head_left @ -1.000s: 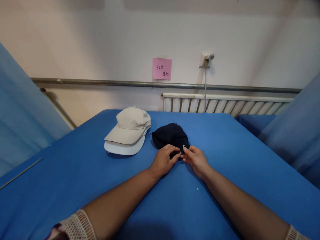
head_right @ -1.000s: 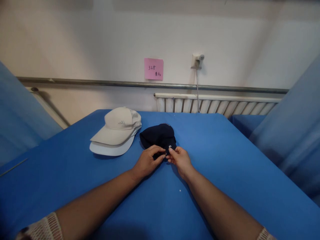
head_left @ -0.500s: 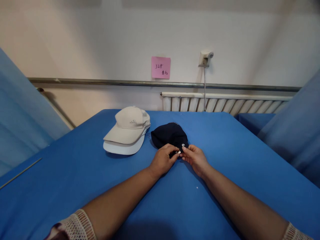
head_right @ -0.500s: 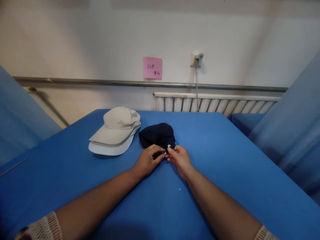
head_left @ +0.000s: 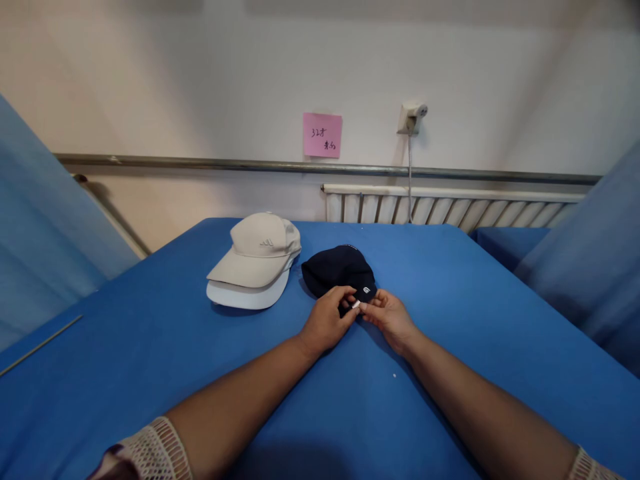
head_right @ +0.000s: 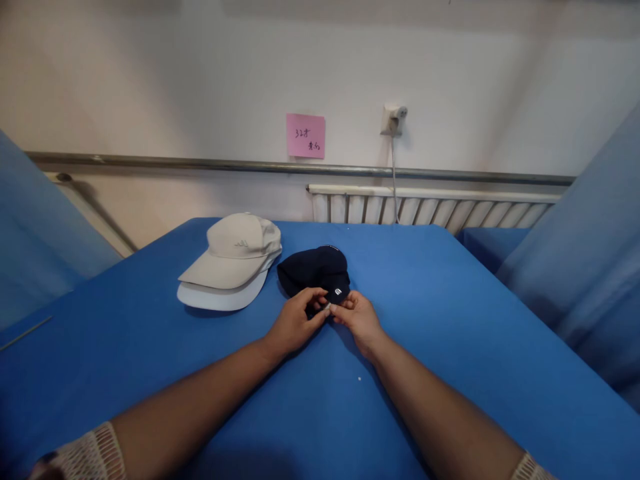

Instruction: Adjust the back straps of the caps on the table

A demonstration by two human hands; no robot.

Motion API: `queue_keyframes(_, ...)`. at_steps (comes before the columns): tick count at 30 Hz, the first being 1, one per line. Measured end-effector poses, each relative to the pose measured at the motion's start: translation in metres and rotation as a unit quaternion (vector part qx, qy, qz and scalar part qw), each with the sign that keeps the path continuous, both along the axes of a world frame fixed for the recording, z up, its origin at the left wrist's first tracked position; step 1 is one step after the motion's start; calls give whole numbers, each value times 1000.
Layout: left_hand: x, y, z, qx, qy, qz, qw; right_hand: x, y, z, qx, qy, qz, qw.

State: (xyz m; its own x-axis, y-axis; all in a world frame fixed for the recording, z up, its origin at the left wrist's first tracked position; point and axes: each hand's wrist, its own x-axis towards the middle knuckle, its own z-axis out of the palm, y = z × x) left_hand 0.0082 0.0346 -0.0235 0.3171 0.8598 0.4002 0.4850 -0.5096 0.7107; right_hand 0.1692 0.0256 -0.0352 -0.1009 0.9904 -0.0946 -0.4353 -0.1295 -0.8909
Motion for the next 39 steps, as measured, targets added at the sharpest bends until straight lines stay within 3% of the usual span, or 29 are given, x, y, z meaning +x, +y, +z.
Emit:
queue_keyframes(12,0,-6,6,-32,9,53,998,-1,1,1,15,15,-39,999)
queue_keyframes(19,3,0,1,-60,-111,48,991,-2,0,2,19,-2,-32,999)
queue_keyframes(27,8,-2,6,-91,-153,47,983,-3,2,-2,23,-20,-44,999)
queue_keyframes(36,3,-2,3,-57,-122,42,990,-3,-5,3,23,35,8,999)
queue_keyframes(39,1,-4,5,-32,-131,46,990,0,-5,5,-19,86,45,995)
